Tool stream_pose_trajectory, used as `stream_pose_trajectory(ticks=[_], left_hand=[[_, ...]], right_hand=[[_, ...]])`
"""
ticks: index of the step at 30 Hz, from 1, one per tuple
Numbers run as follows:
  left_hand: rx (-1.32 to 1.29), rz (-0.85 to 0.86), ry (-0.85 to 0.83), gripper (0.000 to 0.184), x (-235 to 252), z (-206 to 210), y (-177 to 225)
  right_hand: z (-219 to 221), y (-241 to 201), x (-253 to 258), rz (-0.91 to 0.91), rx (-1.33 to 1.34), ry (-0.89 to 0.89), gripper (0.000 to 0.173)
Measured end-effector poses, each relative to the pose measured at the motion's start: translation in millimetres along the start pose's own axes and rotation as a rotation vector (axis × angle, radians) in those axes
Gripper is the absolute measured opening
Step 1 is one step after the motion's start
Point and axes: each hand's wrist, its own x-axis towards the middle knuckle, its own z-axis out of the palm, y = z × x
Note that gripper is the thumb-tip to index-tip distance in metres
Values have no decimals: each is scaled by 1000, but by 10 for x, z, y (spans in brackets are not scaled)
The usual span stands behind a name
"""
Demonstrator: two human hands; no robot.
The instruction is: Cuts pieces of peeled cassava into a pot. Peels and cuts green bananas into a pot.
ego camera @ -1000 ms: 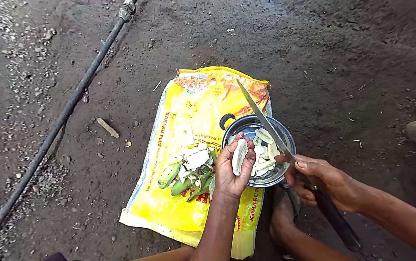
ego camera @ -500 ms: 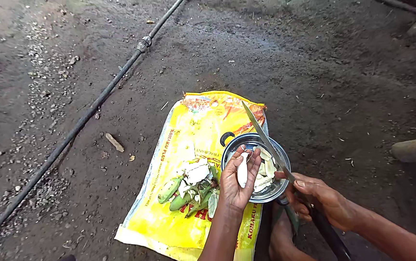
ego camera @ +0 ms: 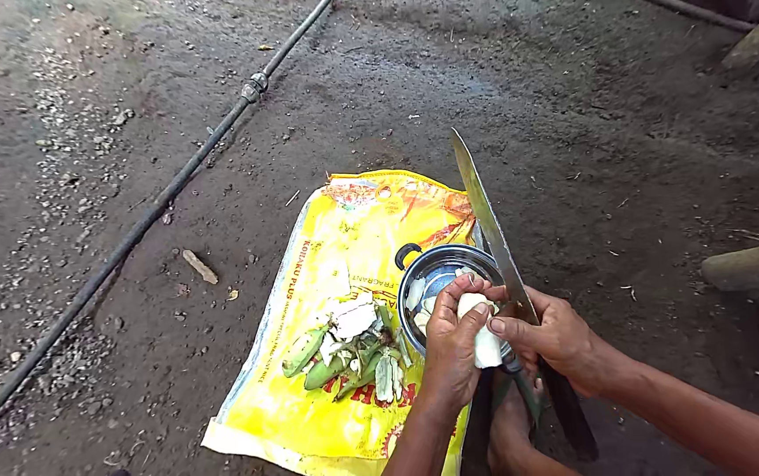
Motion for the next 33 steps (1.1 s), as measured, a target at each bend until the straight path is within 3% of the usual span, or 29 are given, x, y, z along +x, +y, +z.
stream_pose_trajectory(ticks=[4,7,10,14,17,20,23,27,33], left_hand=[[-178,-61,-38,40,24,-10,-26],[-402,-185,14,40,82,-34,23],[-468,-317,33,37,134,-101,18],[-457,-432,-164,48,90,-179,-37],[-470,-436,-383,32,51,-306,-137],[-466,-447,-608,28,38,-419,-184],[-437,-466,-709,37,2,-462,-173],[-472,-454,-751,48,-19,-442,-123],[-619,-362,-570,43,-173,-253,-100]], right_hand=[[29,-3,17,12,-18,-4,40],[-36,-60,43,23,1,-46,42],[-122,-129,80,-31,-70,-151,47],[-173,-225,59,-264,-508,-318,45],[-133,-317,17,-429,-764,-433,48],[-88,-393,-59,-414,-912,-488,54],[-78,-389,-183,-457,-910,-403,57],[-52,-157,-289,-694,-854,-85,54],[-6,-2,-327,-887,-796,120,60]])
